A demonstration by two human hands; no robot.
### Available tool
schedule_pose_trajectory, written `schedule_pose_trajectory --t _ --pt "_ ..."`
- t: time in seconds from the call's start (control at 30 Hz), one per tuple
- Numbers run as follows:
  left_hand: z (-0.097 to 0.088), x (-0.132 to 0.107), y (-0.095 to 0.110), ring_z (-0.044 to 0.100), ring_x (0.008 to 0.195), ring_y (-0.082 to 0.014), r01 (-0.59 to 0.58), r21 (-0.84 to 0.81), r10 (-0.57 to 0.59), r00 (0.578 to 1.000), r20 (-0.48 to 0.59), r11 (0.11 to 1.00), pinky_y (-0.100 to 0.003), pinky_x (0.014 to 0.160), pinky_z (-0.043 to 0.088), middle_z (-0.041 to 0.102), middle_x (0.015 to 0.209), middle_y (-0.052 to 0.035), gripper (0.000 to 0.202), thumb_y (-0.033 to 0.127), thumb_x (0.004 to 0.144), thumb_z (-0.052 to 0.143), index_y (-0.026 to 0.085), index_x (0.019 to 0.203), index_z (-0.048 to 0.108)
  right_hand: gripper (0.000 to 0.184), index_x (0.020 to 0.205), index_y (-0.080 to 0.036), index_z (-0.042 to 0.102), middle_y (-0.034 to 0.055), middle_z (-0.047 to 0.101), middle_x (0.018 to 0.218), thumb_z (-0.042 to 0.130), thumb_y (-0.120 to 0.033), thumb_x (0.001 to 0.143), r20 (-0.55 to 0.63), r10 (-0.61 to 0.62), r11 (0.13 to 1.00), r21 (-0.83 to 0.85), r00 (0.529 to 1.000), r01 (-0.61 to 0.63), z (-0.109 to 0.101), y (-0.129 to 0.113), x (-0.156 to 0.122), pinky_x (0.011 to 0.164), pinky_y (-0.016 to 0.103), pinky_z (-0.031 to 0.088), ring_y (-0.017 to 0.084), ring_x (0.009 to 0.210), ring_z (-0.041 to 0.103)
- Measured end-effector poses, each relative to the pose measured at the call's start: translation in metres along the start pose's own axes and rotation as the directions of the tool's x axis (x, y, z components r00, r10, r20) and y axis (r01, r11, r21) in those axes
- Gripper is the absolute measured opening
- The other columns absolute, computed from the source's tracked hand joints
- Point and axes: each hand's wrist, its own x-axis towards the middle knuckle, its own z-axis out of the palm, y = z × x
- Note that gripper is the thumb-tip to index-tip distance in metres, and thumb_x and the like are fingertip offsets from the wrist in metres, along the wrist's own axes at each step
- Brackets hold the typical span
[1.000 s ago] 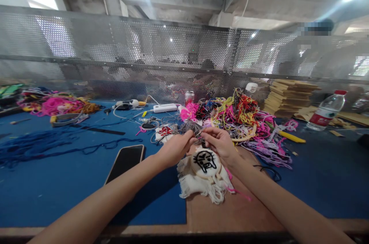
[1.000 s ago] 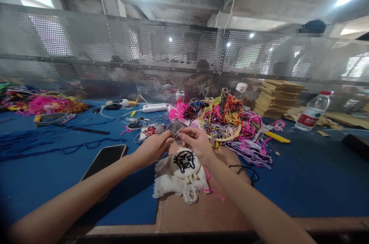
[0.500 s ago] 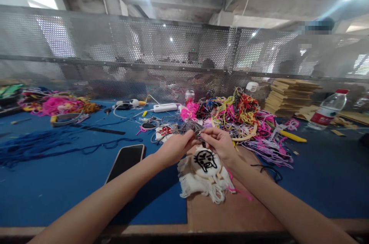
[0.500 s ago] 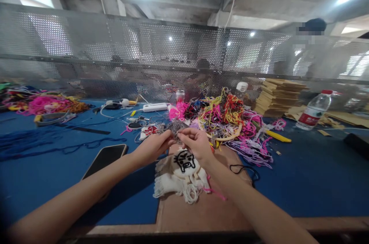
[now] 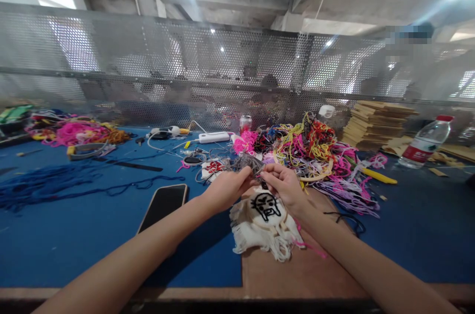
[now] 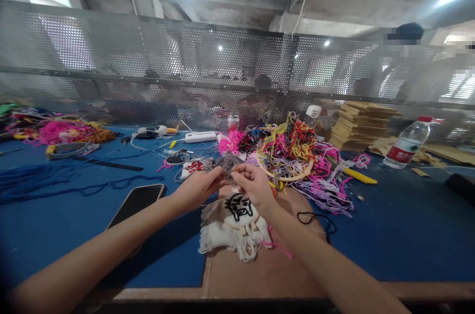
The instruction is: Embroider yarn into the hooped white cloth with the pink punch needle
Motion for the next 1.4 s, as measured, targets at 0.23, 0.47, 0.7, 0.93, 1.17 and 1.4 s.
schedule_pose_trajectory --t 0.23,0.47,0.7,0.93,1.17,1.4 --pt "0.0031 -0.0005 0.0010 0.062 0.059 -0.0208 0.006 0.045 -0.006 1.000 0.000 0.999 -0.024 0.050 0.037 0.064 0.066 -0.0053 0.030 0.038 0.091 0.022 0.017 0.096 0.042 0.026 0.077 -0.016 0.052 -0.0089 0.041 0.043 0.064 -0.037 0.065 0.027 -0.018 1.000 -0.015 0.999 0.019 0.0012 -0.0009 -0.0002 0.032 0.014 0.020 0.003 0.035 0.030" --pt "0.0030 -0.0012 0.0015 0.061 0.057 -0.0201 0.042 0.060 -0.039 0.998 -0.043 0.997 -0.024 0.050 0.037 0.063 0.065 -0.0050 0.033 0.039 0.091 0.019 0.017 0.092 0.044 0.024 0.080 -0.017 0.051 -0.0097 0.040 0.043 0.061 -0.035 0.068 0.065 -0.018 1.000 -0.025 0.998 0.019 0.0002 -0.0012 0.0007 0.032 0.013 0.019 0.003 0.035 0.030" --pt "0.0009 -0.0025 0.0025 0.060 0.057 -0.0181 0.043 0.034 -0.041 0.997 -0.062 0.999 -0.023 0.048 0.033 0.062 0.065 -0.0025 0.032 0.036 0.092 0.017 0.017 0.090 0.043 0.023 0.078 -0.018 0.050 -0.0105 0.040 0.040 0.061 -0.035 0.067 0.079 -0.029 0.999 -0.040 0.996 0.032 -0.0003 -0.0011 0.0015 0.030 0.013 0.020 0.002 0.032 0.029" --pt "0.0019 -0.0002 -0.0010 0.060 0.056 -0.0180 0.048 0.036 -0.046 0.997 -0.055 0.998 -0.022 0.046 0.030 0.064 0.067 -0.0036 0.030 0.036 0.092 0.021 0.017 0.092 0.044 0.027 0.090 -0.017 0.054 -0.0069 0.051 0.046 0.055 -0.038 0.074 0.089 -0.009 0.998 0.058 0.996 0.004 -0.0008 -0.0046 -0.0004 0.030 0.014 0.020 0.003 0.031 0.032" --pt "0.0048 -0.0009 -0.0016 0.059 0.055 -0.0179 -0.019 0.086 0.022 0.999 -0.031 0.996 -0.023 0.047 0.032 0.064 0.065 -0.0050 0.034 0.040 0.092 0.019 0.017 0.093 0.044 0.029 0.082 -0.016 0.056 -0.0070 0.051 0.044 0.067 -0.037 0.065 0.045 -0.035 0.999 -0.011 0.998 0.036 -0.0030 0.0027 0.0043 0.030 0.014 0.021 0.002 0.030 0.033" --pt "0.0024 -0.0025 -0.0002 0.058 0.054 -0.0168 0.005 0.078 -0.001 0.998 -0.058 0.997 -0.022 0.047 0.032 0.063 0.065 -0.0036 0.031 0.036 0.092 0.020 0.017 0.092 0.044 0.026 0.078 -0.018 0.054 -0.0083 0.048 0.042 0.066 -0.037 0.066 0.038 -0.061 0.998 -0.018 0.997 0.062 -0.0023 0.0030 0.0043 0.030 0.014 0.022 0.003 0.032 0.034"
